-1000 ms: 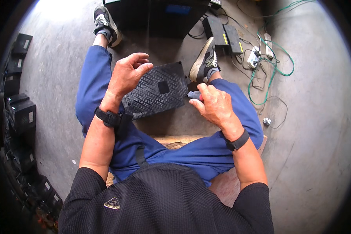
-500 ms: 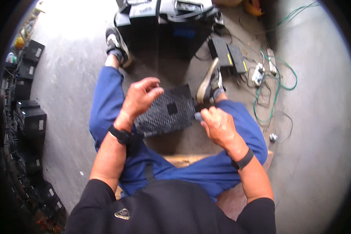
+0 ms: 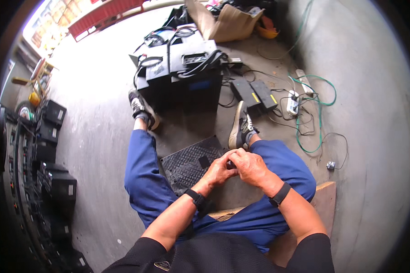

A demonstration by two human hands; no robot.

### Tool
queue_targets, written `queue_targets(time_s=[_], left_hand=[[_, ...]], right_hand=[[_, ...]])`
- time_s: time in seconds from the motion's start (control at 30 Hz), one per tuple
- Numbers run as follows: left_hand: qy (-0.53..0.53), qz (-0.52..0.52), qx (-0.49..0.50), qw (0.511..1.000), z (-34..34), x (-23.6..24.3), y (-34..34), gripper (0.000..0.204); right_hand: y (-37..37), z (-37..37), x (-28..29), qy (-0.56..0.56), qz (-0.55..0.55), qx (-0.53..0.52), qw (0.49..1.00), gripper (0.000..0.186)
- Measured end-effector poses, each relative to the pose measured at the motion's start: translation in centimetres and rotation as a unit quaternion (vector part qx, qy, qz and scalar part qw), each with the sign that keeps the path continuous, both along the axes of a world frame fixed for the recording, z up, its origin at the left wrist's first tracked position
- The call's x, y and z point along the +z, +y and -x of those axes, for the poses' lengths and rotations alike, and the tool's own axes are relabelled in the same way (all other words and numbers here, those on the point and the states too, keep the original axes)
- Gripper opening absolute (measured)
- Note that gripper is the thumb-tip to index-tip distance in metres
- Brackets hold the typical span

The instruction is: The person is using a screwdriver to open or repair a black textured plastic component while sitting on the floor.

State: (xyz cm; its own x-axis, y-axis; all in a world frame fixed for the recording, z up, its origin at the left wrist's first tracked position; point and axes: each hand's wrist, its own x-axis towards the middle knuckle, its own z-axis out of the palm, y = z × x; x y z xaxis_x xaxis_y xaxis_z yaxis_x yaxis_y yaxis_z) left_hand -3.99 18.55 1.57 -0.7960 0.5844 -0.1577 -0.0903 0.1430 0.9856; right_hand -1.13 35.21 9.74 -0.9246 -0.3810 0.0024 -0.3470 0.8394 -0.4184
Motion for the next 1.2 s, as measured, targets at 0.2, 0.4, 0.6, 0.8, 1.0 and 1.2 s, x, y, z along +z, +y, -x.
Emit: queue_targets(time_s=[0.2,0.4,0.6,0.8,1.0,1.2], left_hand=[[0.062,0.012,0.025,0.998,-0.2,-2.5,0.2,0.051],[0.073,0.032,0.073,0.994,-0.6,-4.1,0.8,0.04],[0.082,-0.033,0.057,0.994,-1.0,-3.8,0.4,0.04],[0.111,0.073,0.048,0.99,-0.6,-3.0,0.0,0.038],[0.109,0.048,0.042,0.992,-0.7,-3.7,0.2,0.044],[0.11,0.08,0.062,0.989,-1.1,-3.7,0.4,0.046]], right_hand=[[-0.3,0.6,0.6,-0.034,-0.013,-0.049,0.998,0.033],[0.3,1.0,-0.6,0.007,-0.085,0.036,0.996,0.031],[-0.2,0.7,0.4,0.014,-0.054,0.055,0.997,0.026],[-0.6,0.4,0.7,-0.062,-0.102,-0.006,0.993,0.026],[0.3,0.3,-0.9,0.01,-0.078,0.038,0.996,0.034],[-0.4,0.9,-0.1,-0.107,-0.122,-0.025,0.986,0.033]])
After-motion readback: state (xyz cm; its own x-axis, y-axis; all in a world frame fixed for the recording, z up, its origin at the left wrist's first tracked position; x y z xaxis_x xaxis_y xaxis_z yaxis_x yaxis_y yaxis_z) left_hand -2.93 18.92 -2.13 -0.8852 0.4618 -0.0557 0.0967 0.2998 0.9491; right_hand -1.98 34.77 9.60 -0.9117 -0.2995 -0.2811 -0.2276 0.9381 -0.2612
